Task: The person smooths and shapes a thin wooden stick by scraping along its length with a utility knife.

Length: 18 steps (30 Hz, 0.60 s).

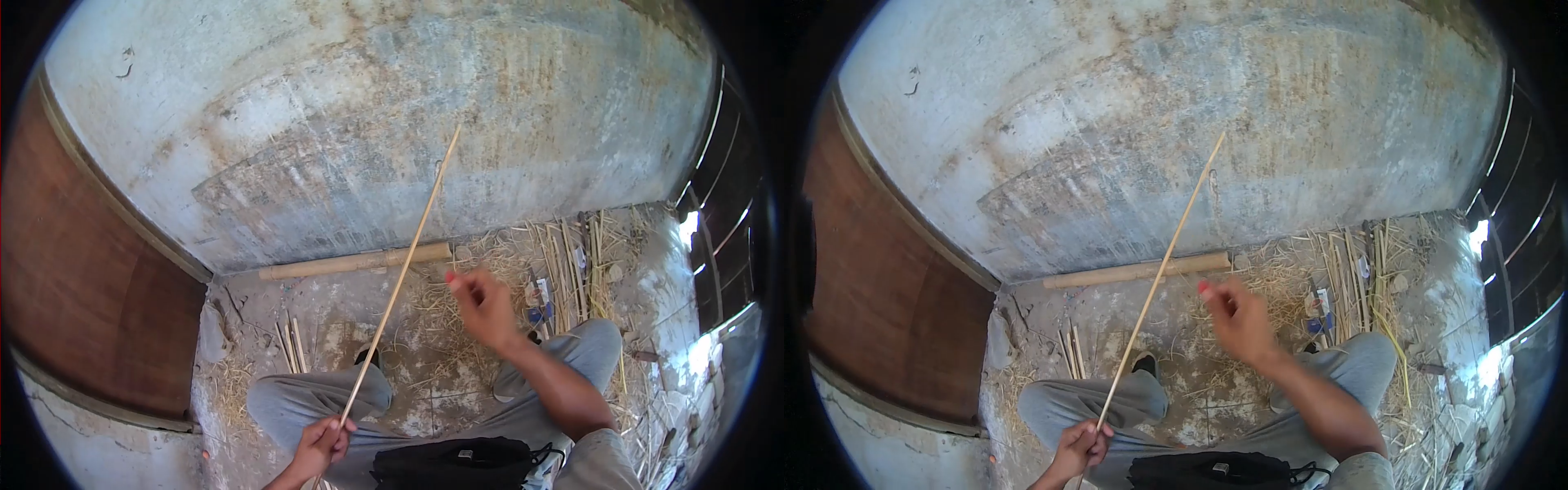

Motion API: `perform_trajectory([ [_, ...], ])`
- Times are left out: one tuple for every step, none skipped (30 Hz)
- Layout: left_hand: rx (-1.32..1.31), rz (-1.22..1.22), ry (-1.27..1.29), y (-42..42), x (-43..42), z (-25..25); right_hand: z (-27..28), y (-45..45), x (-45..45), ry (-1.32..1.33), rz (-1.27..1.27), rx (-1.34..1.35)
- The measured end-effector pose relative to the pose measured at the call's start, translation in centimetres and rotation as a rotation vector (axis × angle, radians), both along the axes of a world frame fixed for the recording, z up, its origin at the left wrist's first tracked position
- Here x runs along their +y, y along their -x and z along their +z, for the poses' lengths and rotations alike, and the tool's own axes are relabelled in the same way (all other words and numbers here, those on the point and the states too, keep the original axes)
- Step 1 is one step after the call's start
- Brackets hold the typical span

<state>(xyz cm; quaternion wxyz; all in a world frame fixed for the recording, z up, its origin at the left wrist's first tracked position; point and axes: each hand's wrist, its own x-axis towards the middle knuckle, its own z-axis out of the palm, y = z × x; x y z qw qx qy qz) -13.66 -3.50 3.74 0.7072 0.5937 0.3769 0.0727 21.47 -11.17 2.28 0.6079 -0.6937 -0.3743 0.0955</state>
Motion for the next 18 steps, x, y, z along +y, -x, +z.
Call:
perform_trajectory([
  [-0.012,0.001,0.024,-1.4,0.3,0.2,-0.2,1.3,-0.1,-0.008,0.099,-0.009],
  [-0.025,-0.001,0.047,-2.9,0.7,0.3,0.0,2.6,-0.3,-0.007,0.159,-0.01],
  [-0.029,-0.001,0.048,-4.3,1.1,0.2,0.2,3.8,-0.7,-0.006,0.215,-0.009],
  [-0.039,-0.008,0.061,-5.7,1.4,-0.1,0.1,4.5,-0.9,-0.004,0.214,-0.01],
  [-0.048,-0.015,0.073,-7.0,1.7,-0.2,-0.1,5.2,-1.1,-0.013,0.258,-0.064],
  [-0.049,-0.017,0.074,-8.4,1.9,0.1,-0.2,5.5,-1.2,-0.023,0.303,-0.119],
  [-0.062,-0.013,0.114,-9.9,2.0,0.4,-0.3,5.6,-1.2,-0.021,0.302,-0.118],
  [-0.074,-0.008,0.154,-11.0,2.2,0.6,-0.4,5.6,-1.2,-0.039,0.306,-0.173],
  [-0.074,-0.008,0.156,-12.0,2.4,0.4,-0.5,5.6,-1.2,-0.056,0.31,-0.228],
  [-0.073,-0.008,0.181,-12.8,2.7,0.1,-0.5,5.5,-1.2,-0.053,0.311,-0.227],
  [-0.07,-0.008,0.205,-13.5,2.8,-0.1,-0.7,5.4,-1.1,-0.069,0.298,-0.263],
  [-0.068,-0.009,0.207,-14.1,2.9,-0.1,-0.8,5.4,-1.1,-0.086,0.284,-0.298],
  [-0.07,-0.022,0.203,-14.6,3.0,-0.1,-0.7,5.2,-1.2,-0.084,0.283,-0.296],
  [-0.072,-0.036,0.2,-14.8,3.0,-0.2,-0.5,5.0,-1.2,-0.042,0.276,-0.279],
  [-0.068,-0.038,0.202,-14.9,2.9,-0.4,-0.3,4.8,-1.3,0.0,0.268,-0.262],
  [-0.077,-0.045,0.206,-15.0,2.9,-0.7,-0.5,4.6,-1.3,0.002,0.267,-0.258],
  [-0.087,-0.051,0.21,-14.9,2.9,-0.9,-0.8,4.3,-1.2,0.012,0.265,-0.278],
  [-0.086,-0.05,0.211,-14.9,2.8,-1.0,-1.0,4.2,-1.2,0.021,0.264,-0.3],
])
